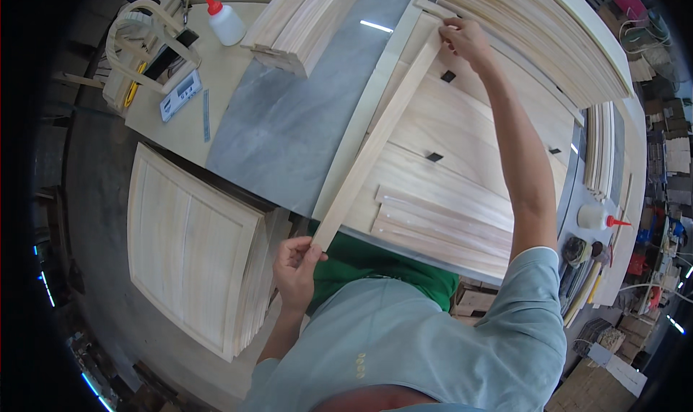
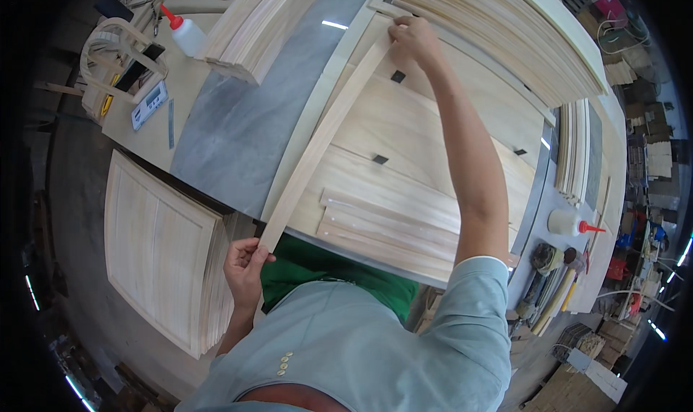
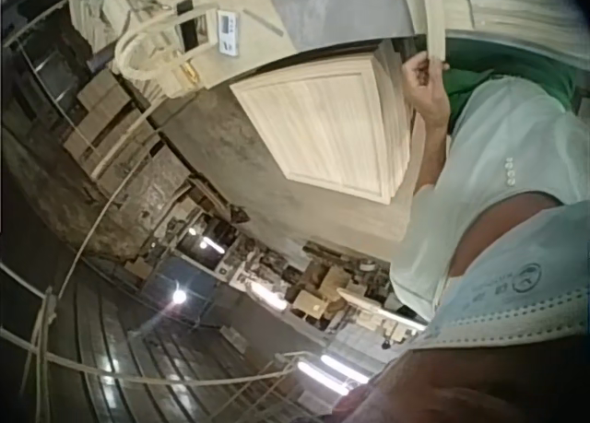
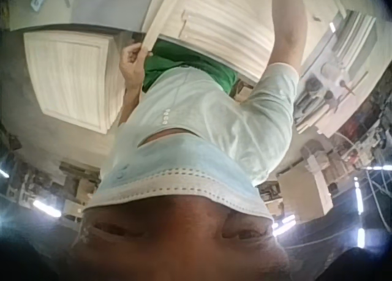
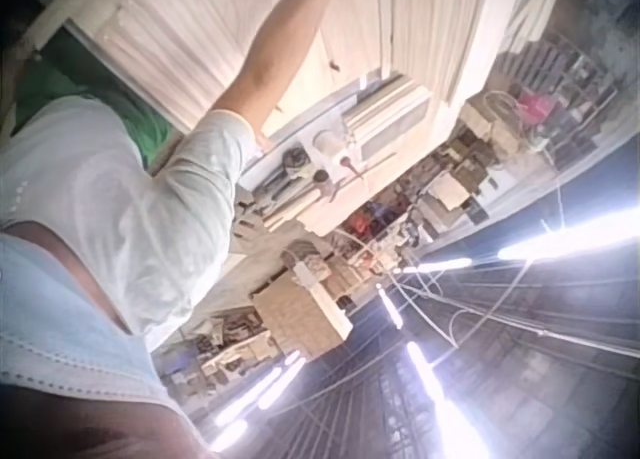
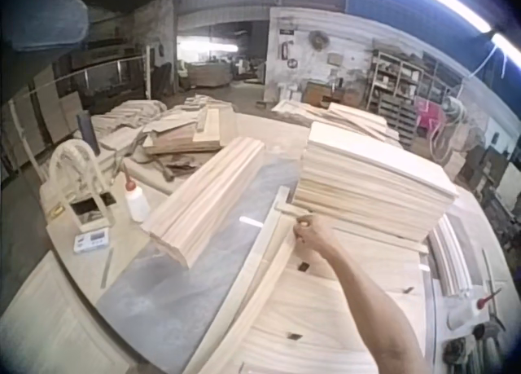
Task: Applying glue and using a nail gun to assemble wooden panels.
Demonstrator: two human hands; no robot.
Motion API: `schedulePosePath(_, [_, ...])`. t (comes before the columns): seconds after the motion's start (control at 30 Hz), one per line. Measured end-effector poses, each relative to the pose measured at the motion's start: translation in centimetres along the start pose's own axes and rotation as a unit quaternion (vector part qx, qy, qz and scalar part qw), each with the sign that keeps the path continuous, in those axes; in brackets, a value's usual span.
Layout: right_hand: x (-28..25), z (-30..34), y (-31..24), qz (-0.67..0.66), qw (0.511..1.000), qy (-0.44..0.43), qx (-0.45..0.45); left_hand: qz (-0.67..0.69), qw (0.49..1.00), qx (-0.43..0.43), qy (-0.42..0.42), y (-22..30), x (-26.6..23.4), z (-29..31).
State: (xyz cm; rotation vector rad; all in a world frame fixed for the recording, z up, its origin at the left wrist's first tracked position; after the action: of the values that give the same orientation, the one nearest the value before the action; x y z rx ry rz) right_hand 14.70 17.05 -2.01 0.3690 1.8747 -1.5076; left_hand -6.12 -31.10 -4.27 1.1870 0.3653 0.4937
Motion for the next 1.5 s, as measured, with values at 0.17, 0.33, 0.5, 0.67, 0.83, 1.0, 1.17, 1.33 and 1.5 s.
schedulePosePath(0.17, [2.4,-2.2,-1.3,0.129,0.991,-0.027,-0.014,0.027,0.998,-0.046,-0.023,0.4,1.5,-1.1])
schedulePosePath(0.33, [2.9,-2.8,-1.8,0.135,0.991,-0.003,0.001,0.028,0.994,-0.101,-0.044,0.1,2.8,-1.7])
schedulePosePath(0.5, [2.7,-3.3,-1.2,0.119,0.992,0.028,0.0,0.026,0.991,-0.123,-0.053,-0.2,3.4,-2.2])
schedulePosePath(0.67, [2.8,-3.1,-0.5,0.079,0.996,0.017,0.029,0.036,0.99,-0.13,-0.044,-0.4,3.4,-2.6])
schedulePosePath(0.83, [3.4,-2.3,-0.3,0.048,0.998,0.02,0.023,0.012,0.992,-0.123,-0.029,-0.4,3.5,-2.7])
schedulePosePath(1.0, [3.5,-2.4,-0.6,0.071,0.997,0.031,0.018,0.009,0.991,-0.13,-0.019,-0.2,3.4,-2.6])
schedulePosePath(1.17, [3.4,-2.5,-1.2,0.095,0.995,0.027,0.013,0.004,0.993,-0.114,-0.009,0.2,3.4,-2.6])
schedulePosePath(1.33, [3.7,-2.8,-1.3,0.129,0.991,0.03,-0.011,-0.054,0.993,-0.107,-0.018,0.4,3.5,-2.9])
schedulePosePath(1.5, [3.2,-3.3,-0.9,0.142,0.988,0.052,-0.028,-0.208,0.977,-0.025,-0.025,4.5,4.1,-3.6])
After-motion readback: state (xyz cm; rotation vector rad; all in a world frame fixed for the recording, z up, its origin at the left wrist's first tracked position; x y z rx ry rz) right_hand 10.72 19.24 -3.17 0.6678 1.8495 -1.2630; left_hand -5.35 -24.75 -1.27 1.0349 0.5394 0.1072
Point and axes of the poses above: each hand's wrist, its own z-axis away from the middle knuckle, its own x-axis out of the palm, y = z × x, the point moved 8 cm from there along -z, towards the middle knuckle, and after that the axes turned 5 degrees about -x, right-handed, at the moved point
